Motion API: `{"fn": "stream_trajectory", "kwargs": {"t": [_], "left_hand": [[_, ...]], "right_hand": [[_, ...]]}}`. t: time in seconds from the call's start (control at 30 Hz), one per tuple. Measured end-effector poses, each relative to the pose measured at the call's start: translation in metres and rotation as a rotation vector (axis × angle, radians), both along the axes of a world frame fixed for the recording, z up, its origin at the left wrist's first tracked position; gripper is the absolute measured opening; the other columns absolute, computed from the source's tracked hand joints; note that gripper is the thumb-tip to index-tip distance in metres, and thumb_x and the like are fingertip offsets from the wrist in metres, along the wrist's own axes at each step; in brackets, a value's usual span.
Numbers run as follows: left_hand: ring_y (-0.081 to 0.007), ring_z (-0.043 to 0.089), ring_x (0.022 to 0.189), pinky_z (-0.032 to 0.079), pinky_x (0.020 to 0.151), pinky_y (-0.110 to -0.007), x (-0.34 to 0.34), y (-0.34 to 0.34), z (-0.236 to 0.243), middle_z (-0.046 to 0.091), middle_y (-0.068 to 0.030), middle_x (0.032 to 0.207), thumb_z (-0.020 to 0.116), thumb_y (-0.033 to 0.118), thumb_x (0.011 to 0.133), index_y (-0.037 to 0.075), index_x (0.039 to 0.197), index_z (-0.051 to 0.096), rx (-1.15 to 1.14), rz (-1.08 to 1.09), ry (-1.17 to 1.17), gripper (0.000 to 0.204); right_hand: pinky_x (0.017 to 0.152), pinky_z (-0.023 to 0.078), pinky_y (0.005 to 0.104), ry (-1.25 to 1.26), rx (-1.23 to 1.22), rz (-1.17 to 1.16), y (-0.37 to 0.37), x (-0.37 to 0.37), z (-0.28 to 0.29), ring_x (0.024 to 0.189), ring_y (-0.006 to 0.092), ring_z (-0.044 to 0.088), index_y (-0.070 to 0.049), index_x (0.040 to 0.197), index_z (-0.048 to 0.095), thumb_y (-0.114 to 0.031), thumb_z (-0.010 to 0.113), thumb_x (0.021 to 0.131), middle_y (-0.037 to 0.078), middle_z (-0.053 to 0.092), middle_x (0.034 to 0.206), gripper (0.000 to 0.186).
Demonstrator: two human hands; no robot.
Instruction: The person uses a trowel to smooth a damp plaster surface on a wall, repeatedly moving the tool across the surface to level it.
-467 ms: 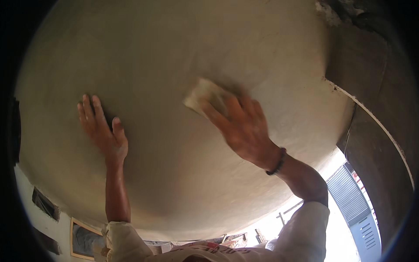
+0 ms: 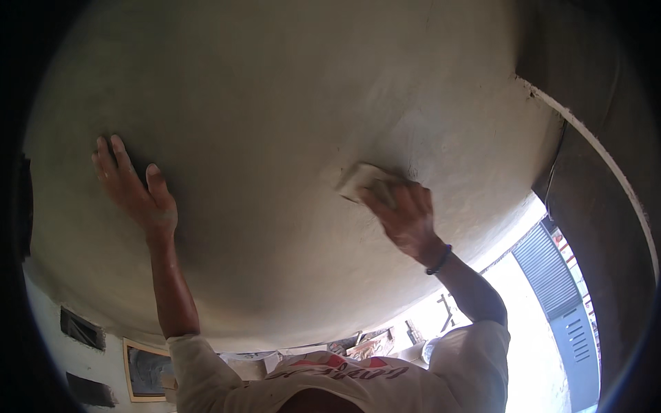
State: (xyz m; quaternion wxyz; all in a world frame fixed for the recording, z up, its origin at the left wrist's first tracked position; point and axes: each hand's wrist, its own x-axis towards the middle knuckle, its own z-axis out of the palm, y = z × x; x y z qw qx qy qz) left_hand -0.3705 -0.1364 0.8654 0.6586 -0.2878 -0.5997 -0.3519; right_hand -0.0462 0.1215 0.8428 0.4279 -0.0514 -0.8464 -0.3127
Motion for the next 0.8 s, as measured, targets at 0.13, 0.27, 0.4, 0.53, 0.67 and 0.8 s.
{"fn": "stream_trajectory", "kwargs": {"t": [0.13,0.27,0.4,0.53,0.67,0.8], "left_hand": [[-0.0469,0.029,0.139,0.027,0.109,-0.059,-0.002,0.015,0.0,0.031,-0.021,0.153,0.029,0.05,0.103,0.007,0.148,0.035,0.03,0.021,0.033,0.063],[-0.0459,0.029,0.139,0.027,0.109,-0.059,-0.003,0.001,0.0,0.031,-0.0214,0.152,0.026,0.051,0.102,0.007,0.149,0.034,-0.035,0.073,0.015,0.065],[-0.0446,0.029,0.139,0.026,0.111,-0.057,-0.005,-0.003,0.003,0.03,-0.0251,0.152,0.027,0.054,0.102,0.002,0.148,0.033,-0.044,0.051,-0.002,0.07],[-0.0447,0.028,0.14,0.024,0.111,-0.058,-0.012,0.002,-0.001,0.028,-0.0246,0.153,0.024,0.058,0.1,0.003,0.149,0.032,-0.019,0.046,-0.036,0.073],[-0.0443,0.027,0.141,0.023,0.112,-0.058,-0.003,0.003,0.001,0.026,-0.0252,0.154,0.024,0.056,0.101,0.004,0.149,0.031,-0.059,0.014,-0.028,0.072],[-0.0441,0.023,0.142,0.021,0.114,-0.057,0.006,0.014,-0.002,0.023,-0.0266,0.154,0.024,0.054,0.101,0.003,0.15,0.029,-0.084,0.025,-0.028,0.071]], "right_hand": [[0.067,0.047,0.0346,0.479,-0.109,-0.131,0.102,0.091,0.005,0.078,0.0217,0.058,-0.009,0.122,0.065,-0.007,0.062,0.089,0.011,0.063,0.096,0.033],[0.068,0.049,0.036,0.701,-0.17,0.095,0.076,0.031,0.061,0.079,0.0229,0.058,-0.008,0.12,0.066,-0.006,0.064,0.088,0.011,0.064,0.095,0.032],[0.073,0.047,0.0377,0.377,-0.2,0.021,0.02,0.002,-0.045,0.087,0.0248,0.057,-0.013,0.118,0.068,-0.006,0.063,0.086,0.009,0.063,0.098,0.033],[0.071,0.047,0.037,0.693,-0.396,-0.032,0.1,0.064,-0.042,0.087,0.0243,0.058,-0.014,0.117,0.067,-0.007,0.059,0.088,0.012,0.064,0.096,0.031],[0.077,0.048,0.0372,0.615,-0.422,-0.048,0.05,0.024,-0.007,0.093,0.0239,0.057,-0.014,0.117,0.068,-0.005,0.062,0.083,0.01,0.063,0.097,0.035],[0.08,0.048,0.037,0.399,-0.388,0.009,0.012,0.011,-0.114,0.095,0.0223,0.056,-0.017,0.113,0.07,-0.008,0.067,0.078,0.006,0.063,0.096,0.036]]}}
